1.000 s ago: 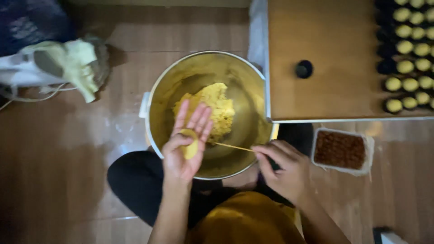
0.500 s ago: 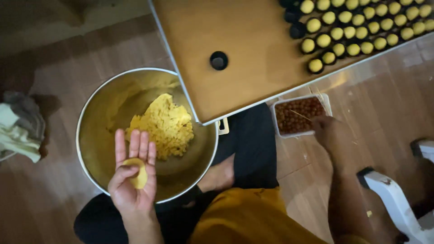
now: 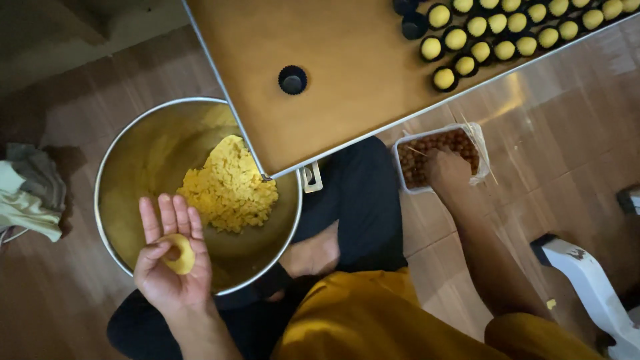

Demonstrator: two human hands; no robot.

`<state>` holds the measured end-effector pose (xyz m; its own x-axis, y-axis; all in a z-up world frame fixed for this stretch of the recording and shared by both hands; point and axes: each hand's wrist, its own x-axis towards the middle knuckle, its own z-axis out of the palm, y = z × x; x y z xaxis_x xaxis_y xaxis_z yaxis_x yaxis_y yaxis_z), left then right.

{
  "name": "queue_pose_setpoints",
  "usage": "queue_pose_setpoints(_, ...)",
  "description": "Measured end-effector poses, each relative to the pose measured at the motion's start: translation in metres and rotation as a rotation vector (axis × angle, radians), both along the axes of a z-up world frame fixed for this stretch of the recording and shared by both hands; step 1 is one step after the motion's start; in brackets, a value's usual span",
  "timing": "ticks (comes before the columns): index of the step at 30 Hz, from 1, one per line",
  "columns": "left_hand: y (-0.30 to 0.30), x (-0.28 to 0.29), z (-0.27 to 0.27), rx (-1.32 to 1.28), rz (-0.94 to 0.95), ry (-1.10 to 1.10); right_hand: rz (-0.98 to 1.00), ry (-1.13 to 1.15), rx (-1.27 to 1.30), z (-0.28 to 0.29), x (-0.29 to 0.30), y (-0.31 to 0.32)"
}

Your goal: Preparing and shaping small filled pastries into cupcake liners on a baking tray.

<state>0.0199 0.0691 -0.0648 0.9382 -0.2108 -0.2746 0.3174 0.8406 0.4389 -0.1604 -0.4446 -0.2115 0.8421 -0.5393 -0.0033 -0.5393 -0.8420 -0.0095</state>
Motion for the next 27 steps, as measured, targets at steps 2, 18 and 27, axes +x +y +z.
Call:
queue_pose_setpoints(2,-0.003,-0.002,0.001,-0.023,0.014,-0.002,0.027,-0.002,-0.047,-0.019,-0.004,-0.009)
queue_pose_setpoints(18,-0.005,-0.014,0.033,-0.310,-0.057,-0.219,0.248,-0.720,0.491,0.131,0.006,0.149)
queue_pose_setpoints(27,-0.012,-0.036,0.056,-0.366,-0.158,-0.348,0.871,-0.795,0.792,0.216,0.062,0.316)
